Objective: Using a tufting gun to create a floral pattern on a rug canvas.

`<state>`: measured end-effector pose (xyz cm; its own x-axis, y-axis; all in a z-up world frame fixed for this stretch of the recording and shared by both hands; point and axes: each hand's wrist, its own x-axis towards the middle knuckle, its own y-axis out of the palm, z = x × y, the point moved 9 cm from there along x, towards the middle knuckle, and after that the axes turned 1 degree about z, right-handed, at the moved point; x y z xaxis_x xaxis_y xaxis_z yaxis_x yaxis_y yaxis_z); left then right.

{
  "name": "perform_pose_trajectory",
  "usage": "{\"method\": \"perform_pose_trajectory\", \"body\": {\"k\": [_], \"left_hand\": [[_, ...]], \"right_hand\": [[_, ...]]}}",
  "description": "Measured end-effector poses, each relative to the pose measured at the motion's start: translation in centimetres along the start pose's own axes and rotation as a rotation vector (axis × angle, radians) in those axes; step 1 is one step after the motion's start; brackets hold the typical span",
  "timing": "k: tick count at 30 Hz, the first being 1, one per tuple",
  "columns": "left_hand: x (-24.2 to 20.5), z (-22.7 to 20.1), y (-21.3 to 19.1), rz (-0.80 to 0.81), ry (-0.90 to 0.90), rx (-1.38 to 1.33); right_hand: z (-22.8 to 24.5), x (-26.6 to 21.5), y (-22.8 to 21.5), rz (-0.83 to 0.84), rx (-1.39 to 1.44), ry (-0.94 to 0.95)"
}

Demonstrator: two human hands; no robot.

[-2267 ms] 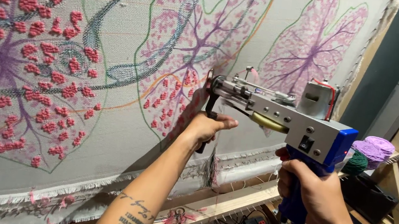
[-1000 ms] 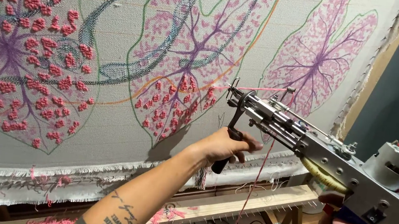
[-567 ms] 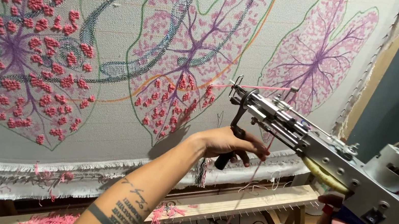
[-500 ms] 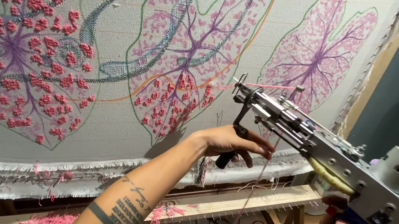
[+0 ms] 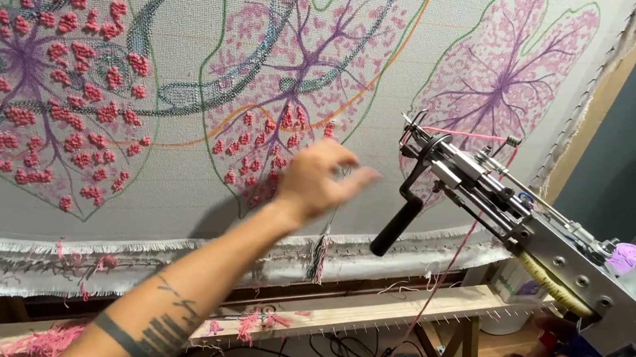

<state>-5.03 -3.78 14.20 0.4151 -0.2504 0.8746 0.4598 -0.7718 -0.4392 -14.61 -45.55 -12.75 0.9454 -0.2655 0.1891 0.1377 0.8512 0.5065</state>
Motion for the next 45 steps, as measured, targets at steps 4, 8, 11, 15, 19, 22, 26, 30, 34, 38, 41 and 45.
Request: {"method": "perform_pose_trajectory", "body": {"k": [4, 8, 11, 15, 19, 22, 26, 30, 34, 38, 41, 45], "left_hand": [[0.2, 4.8, -2.3, -0.212, -0.006, 0.128], [0.3, 6.3, -2.1, -0.276, -0.101, 0.166], [0.4, 7.3, -1.2, -0.273, -0.158, 0.162], [0.4, 7.5, -0.8, -0.341, -0.103, 0.195], [0.1, 6.6, -0.9, -0.320, -0.106, 0.209], [-0.4, 6.1, -1.2, -0.287, -0.087, 0.196], [-0.6, 5.1, -1.8, -0.256, -0.021, 0.136], [0.0, 5.9, -2.0, -0.265, -0.140, 0.105], [0.2, 7.7, -0.6, -0.318, -0.134, 0.180], [0.4, 7.7, -0.3, -0.323, -0.134, 0.236], [0.1, 7.1, -0.5, -0.303, -0.127, 0.225], [-0.8, 5.7, -0.3, -0.192, -0.019, 0.200]], "right_hand": [[0.3, -0.5, 0.8, 0.028, 0.004, -0.006], [0.9, -1.1, 2.2, 0.038, 0.029, -0.053], [1.4, -1.6, 2.8, 0.027, 0.009, -0.072], [1.2, -1.8, 2.7, 0.047, 0.039, -0.060], [1.3, -2.1, 2.6, 0.057, 0.080, -0.075], [1.2, -1.9, 1.9, -0.004, 0.017, -0.060], [1.4, -1.9, 2.1, 0.007, 0.031, -0.049], [1.7, -3.1, 3.9, 0.010, 0.075, -0.057], [1.7, -3.4, 3.4, -0.061, 0.051, -0.086], [1.4, -3.2, 3.5, -0.016, 0.045, -0.060], [1.4, -3.2, 3.9, 0.035, 0.058, -0.070], [1.3, -2.4, 3.8, 0.106, 0.014, -0.063]]}}
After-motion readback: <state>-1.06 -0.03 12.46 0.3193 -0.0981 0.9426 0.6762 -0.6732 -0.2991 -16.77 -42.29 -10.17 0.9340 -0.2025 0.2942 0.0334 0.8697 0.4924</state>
